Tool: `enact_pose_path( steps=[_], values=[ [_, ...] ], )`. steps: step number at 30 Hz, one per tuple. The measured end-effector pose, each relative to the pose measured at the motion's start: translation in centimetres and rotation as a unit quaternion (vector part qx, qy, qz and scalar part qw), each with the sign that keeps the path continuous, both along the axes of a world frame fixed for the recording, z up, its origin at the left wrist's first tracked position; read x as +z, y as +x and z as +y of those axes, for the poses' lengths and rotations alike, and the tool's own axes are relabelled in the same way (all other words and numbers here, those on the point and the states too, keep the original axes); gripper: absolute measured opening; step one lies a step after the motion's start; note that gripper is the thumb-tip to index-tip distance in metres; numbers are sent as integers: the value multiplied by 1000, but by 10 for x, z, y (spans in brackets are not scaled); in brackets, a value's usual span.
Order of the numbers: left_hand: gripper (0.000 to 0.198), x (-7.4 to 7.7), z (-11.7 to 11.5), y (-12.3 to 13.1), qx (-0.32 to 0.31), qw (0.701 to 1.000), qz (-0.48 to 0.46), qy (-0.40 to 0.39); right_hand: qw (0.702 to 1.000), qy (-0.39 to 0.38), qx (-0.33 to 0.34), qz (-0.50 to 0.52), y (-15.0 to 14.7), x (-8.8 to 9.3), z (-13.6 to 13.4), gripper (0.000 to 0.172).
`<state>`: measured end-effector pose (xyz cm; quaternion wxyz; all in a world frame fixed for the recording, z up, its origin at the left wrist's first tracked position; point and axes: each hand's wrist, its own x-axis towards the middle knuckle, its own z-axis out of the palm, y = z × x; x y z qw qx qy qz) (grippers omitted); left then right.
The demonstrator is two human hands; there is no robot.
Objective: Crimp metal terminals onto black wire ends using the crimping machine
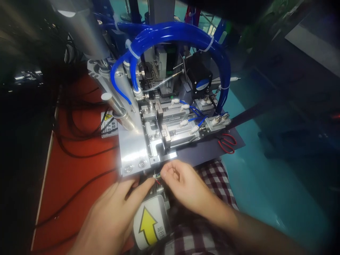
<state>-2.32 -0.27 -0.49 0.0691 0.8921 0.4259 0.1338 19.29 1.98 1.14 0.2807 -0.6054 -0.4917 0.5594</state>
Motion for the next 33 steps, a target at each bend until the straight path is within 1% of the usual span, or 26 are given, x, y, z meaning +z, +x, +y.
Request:
enact_pose_path(
  steps=[2,4,6,8,10,13,15,17,22,23,26,27,28,30,32,33],
  values=[
    [53,0,1,-1,1,1000,-1,-2,1000,16,-25,9,-1,-1,-2,12],
    [54,0,3,-2,-14,1000,3,0,999,6,-41,31,-4,-2,-3,13],
    [56,1,4,-2,-27,1000,3,3,998,-10,-46,49,-8,-3,-4,12],
    [56,2,3,-1,-20,1000,-6,1,998,0,-46,49,-11,-2,-5,12],
    [54,3,2,1,3,1000,-16,-2,998,49,-38,22,-13,1,-6,11],
    [52,6,1,5,9,1000,-21,-14,989,137,-3,-48,-14,4,-8,11],
    [53,8,1,5,11,999,-23,-27,984,160,14,-71,-12,4,-9,12],
    [54,8,1,4,10,999,-22,-39,986,150,18,-66,-10,3,-10,12],
    [53,7,0,3,14,999,-18,-46,995,95,-4,-33,-10,-4,-8,11],
    [54,7,0,3,16,999,-21,-44,997,73,-13,-18,-10,-5,-6,11],
    [55,5,1,1,17,998,-37,-40,999,-27,-29,37,-7,-8,-4,13],
    [54,4,2,0,13,998,-40,-39,998,-40,-31,40,-5,-7,-4,14],
    [54,2,2,-2,6,998,-41,-38,999,-31,-28,28,-4,-5,-4,15],
    [51,-1,2,-5,-3,999,-43,-29,998,52,-20,-33,-1,3,-5,14],
    [48,-4,1,-5,1,999,-49,-21,984,143,6,-106,-1,11,-6,13],
    [47,-4,0,-5,7,998,-53,-21,976,171,23,-132,-2,14,-6,14]
  ],
)
